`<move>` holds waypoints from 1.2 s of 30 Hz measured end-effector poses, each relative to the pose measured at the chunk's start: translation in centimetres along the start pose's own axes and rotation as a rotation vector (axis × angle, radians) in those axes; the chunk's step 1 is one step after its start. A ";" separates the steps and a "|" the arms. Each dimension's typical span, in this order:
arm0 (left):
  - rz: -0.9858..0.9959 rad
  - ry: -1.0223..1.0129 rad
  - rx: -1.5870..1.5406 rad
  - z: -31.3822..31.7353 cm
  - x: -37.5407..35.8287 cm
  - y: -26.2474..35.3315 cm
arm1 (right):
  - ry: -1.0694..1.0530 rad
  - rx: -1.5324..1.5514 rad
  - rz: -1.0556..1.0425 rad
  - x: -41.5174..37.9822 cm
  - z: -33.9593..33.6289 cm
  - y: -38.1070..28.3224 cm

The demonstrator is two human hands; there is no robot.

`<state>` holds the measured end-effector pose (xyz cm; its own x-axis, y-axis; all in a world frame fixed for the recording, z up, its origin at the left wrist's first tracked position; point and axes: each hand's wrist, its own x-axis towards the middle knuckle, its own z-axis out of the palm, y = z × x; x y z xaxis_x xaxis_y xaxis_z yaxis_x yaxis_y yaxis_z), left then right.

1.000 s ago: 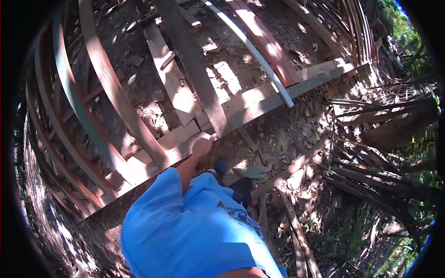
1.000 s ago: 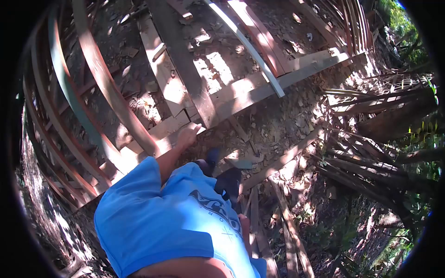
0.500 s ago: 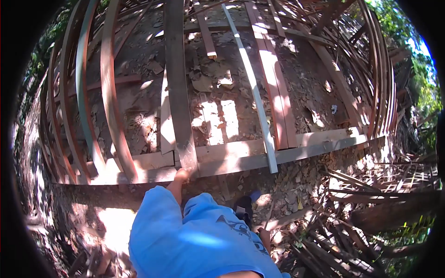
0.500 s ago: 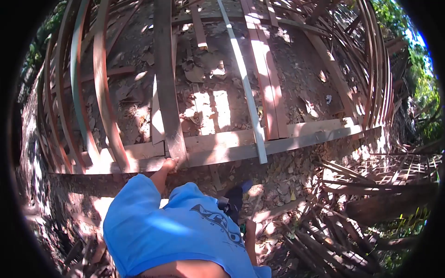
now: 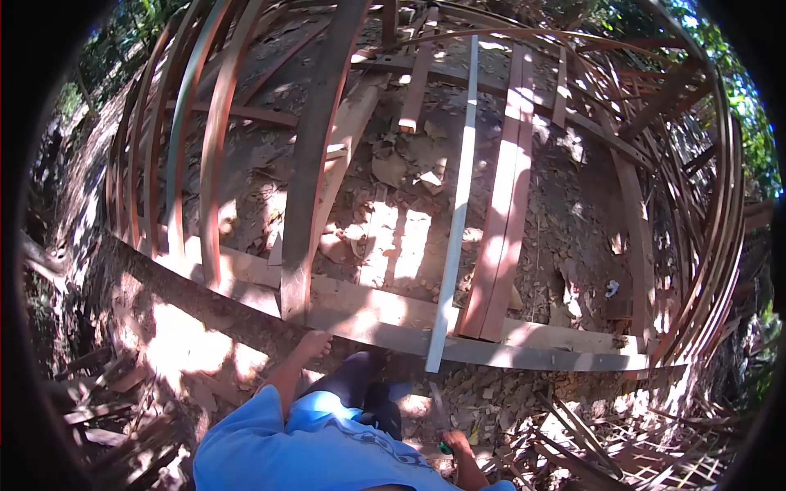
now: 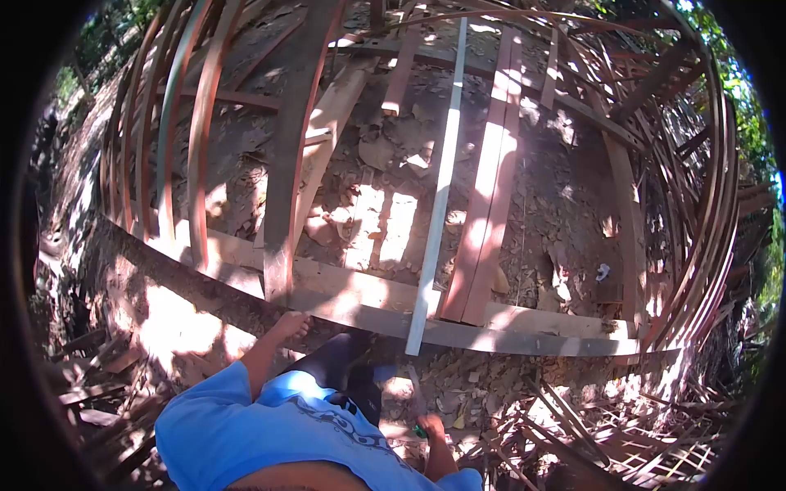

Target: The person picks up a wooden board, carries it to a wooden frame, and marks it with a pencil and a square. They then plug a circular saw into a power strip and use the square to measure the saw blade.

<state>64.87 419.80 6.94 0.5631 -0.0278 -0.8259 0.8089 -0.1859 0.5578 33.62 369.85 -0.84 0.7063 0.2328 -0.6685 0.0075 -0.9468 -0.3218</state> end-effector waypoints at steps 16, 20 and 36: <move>0.356 0.191 0.018 -2.4 16.2 14.3 | 0.090 0.911 0.572 8.2 -16.4 -2.5; 0.037 0.227 -0.093 -1.4 7.6 8.6 | 0.005 0.812 0.541 10.0 -17.1 -0.8; 0.059 0.357 -0.152 -9.6 -3.6 3.0 | 0.110 0.490 0.284 5.9 -7.1 4.8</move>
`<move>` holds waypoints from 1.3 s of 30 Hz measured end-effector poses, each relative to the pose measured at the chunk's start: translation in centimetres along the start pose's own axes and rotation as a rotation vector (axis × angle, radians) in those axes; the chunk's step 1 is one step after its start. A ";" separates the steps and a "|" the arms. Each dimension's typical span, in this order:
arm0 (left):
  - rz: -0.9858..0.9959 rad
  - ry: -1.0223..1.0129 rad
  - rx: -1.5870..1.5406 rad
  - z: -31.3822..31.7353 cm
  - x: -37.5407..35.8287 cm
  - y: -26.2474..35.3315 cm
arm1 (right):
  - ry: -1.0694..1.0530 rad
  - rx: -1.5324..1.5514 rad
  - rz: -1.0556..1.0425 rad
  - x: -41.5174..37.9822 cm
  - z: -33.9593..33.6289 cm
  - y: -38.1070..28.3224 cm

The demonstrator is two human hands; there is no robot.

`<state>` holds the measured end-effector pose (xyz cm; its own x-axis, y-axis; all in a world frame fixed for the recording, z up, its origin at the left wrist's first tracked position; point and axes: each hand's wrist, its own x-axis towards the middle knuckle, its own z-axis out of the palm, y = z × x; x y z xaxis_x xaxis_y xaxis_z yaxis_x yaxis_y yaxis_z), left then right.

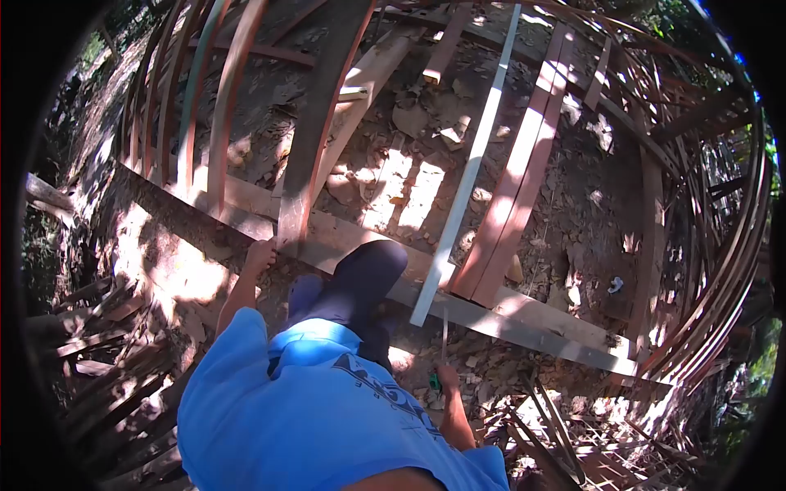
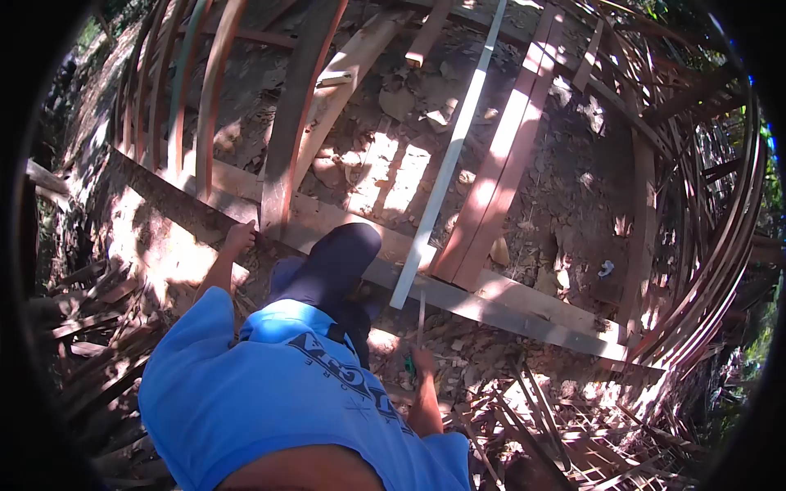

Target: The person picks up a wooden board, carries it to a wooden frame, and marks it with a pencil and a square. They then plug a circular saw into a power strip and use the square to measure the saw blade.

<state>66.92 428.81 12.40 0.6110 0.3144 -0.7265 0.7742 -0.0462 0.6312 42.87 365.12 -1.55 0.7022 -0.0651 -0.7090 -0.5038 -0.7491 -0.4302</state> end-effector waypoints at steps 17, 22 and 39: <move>0.088 -0.027 0.231 17.4 11.0 15.7 | 0.156 0.584 0.314 -2.4 -9.5 -16.0; 0.114 0.139 0.031 23.2 27.0 28.4 | 0.148 0.562 0.457 5.6 -16.3 -22.9; 0.831 0.564 0.938 21.5 76.4 42.2 | -0.320 0.593 0.507 39.7 -37.4 -51.3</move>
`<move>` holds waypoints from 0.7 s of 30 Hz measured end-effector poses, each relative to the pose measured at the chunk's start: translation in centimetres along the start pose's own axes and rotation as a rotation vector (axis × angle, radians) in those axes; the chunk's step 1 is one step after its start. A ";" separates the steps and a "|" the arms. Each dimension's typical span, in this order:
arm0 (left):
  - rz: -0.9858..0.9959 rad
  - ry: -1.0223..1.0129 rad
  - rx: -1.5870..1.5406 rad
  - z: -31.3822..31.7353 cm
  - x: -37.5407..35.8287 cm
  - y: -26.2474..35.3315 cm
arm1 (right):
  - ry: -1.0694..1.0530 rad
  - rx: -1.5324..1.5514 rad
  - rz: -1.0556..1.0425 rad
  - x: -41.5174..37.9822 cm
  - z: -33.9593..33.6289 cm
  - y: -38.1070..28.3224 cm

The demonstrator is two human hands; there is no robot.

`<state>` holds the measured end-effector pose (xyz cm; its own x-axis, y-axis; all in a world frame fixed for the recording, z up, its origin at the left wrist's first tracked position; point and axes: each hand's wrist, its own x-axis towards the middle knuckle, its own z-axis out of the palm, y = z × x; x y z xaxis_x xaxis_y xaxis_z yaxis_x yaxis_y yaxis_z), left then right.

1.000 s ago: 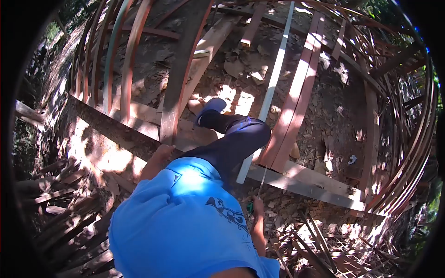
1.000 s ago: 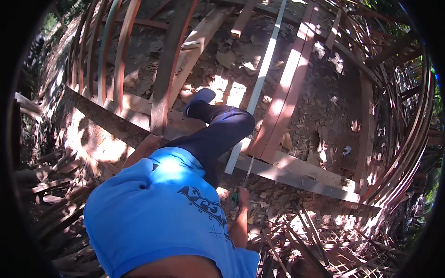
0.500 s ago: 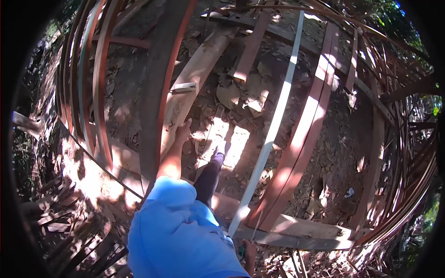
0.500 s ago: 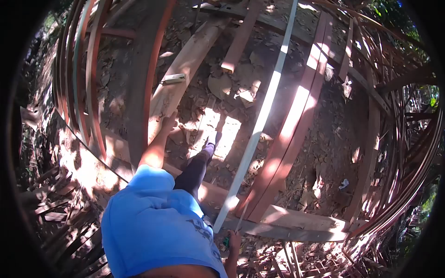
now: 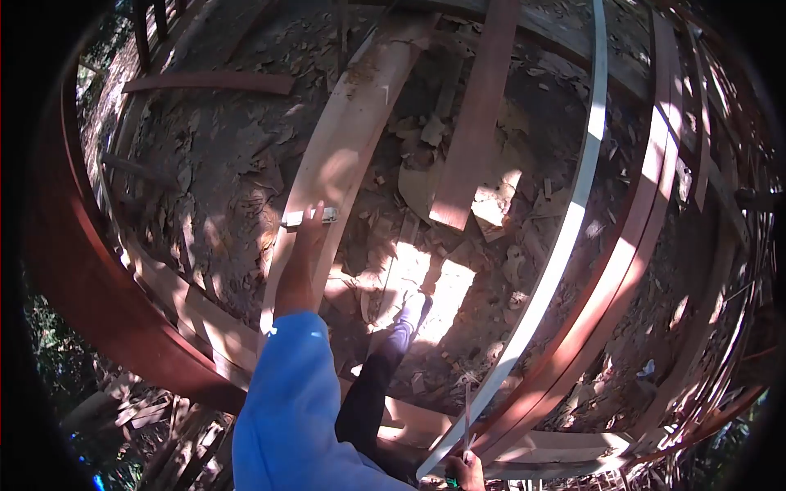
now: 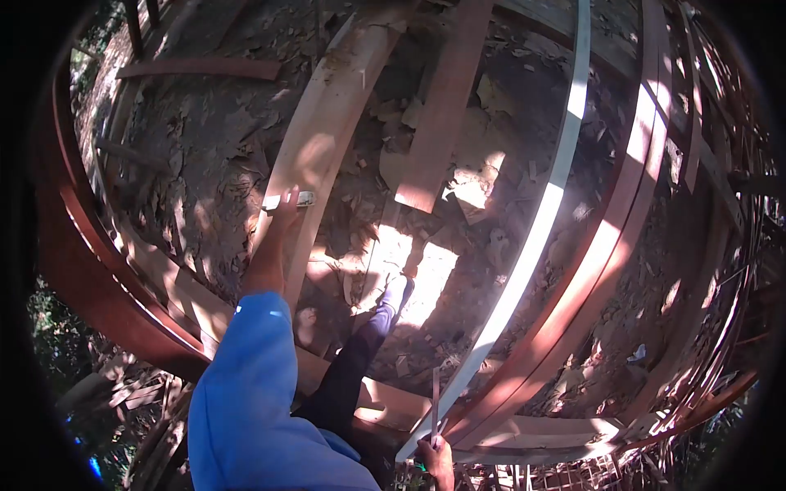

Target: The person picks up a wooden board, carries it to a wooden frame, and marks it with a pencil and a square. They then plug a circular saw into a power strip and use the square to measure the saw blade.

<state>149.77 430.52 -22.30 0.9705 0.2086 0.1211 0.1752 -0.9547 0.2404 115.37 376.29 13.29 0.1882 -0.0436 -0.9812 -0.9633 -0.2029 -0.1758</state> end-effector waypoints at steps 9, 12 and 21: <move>-0.765 -0.071 -0.679 -0.6 1.0 2.9 | 0.050 -0.047 -0.026 -0.4 -0.6 -1.1; -0.405 0.058 -0.068 -0.6 -2.1 2.8 | 0.109 -0.085 -0.189 -0.9 -0.9 -3.3; -0.203 -0.111 -1.165 -30.2 -4.2 30.9 | -0.024 0.314 -0.539 -4.5 -1.3 -23.3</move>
<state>146.11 406.56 13.70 0.9616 0.2592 -0.0906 0.1268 -0.1264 0.9838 137.27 379.91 21.88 0.6627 0.0073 -0.7488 -0.7451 0.1071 -0.6583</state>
